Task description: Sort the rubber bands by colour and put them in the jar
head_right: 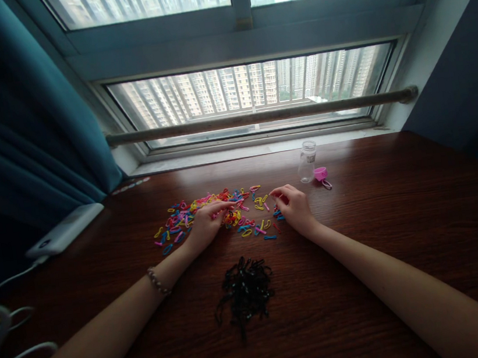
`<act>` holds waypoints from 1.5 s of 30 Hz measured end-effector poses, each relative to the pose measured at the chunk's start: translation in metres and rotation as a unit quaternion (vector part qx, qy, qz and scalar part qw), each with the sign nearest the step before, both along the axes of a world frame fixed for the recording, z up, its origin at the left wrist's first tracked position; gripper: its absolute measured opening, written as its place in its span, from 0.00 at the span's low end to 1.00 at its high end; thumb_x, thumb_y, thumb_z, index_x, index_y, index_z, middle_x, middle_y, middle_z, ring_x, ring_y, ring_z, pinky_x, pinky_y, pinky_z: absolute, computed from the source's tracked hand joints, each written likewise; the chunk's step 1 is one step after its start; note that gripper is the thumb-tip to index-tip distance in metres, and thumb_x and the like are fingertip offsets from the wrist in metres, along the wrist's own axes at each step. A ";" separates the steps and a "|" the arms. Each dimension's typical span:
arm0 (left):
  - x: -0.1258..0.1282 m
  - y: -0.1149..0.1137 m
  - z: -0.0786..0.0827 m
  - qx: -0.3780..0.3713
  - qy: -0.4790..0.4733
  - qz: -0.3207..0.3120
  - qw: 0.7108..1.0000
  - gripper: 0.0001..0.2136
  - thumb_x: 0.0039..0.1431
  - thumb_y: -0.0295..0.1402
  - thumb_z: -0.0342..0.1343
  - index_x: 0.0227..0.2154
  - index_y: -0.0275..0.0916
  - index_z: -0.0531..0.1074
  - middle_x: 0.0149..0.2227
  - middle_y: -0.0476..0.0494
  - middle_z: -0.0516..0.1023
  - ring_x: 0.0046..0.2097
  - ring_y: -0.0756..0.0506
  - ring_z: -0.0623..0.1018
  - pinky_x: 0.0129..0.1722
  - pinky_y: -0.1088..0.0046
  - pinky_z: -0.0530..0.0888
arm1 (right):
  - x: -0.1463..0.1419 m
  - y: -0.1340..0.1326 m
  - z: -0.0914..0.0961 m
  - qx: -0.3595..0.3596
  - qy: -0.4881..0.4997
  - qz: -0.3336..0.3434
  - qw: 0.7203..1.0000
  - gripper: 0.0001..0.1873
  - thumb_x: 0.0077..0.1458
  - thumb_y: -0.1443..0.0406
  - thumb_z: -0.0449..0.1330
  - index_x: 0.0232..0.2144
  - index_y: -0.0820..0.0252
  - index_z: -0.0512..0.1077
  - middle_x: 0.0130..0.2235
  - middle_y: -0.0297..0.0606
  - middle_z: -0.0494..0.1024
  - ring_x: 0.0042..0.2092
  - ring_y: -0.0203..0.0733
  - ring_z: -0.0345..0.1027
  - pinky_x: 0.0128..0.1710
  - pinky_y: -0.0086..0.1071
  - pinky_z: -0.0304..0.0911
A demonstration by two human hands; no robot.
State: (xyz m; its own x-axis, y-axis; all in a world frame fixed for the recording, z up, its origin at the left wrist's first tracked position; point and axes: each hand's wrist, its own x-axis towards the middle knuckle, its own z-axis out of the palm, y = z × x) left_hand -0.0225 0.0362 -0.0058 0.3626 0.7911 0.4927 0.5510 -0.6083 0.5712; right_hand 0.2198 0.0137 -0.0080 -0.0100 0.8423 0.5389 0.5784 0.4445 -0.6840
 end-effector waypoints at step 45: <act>0.023 -0.036 0.019 0.059 0.177 -0.190 0.964 0.13 0.59 0.32 0.44 0.45 0.39 0.67 0.44 0.42 0.72 0.48 0.46 0.69 0.49 0.66 0.64 | 0.015 0.023 -0.009 -0.206 0.156 0.127 0.958 0.17 0.51 0.55 0.53 0.34 0.63 0.72 0.33 0.41 0.77 0.35 0.42 0.73 0.34 0.36 0.69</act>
State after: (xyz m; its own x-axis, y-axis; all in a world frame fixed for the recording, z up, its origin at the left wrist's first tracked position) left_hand 0.0007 0.0003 0.0134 0.7772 0.5134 0.3638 0.4228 -0.8543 0.3024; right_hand 0.2344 0.0368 -0.0165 -0.1355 0.9757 0.1721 0.2271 0.1997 -0.9532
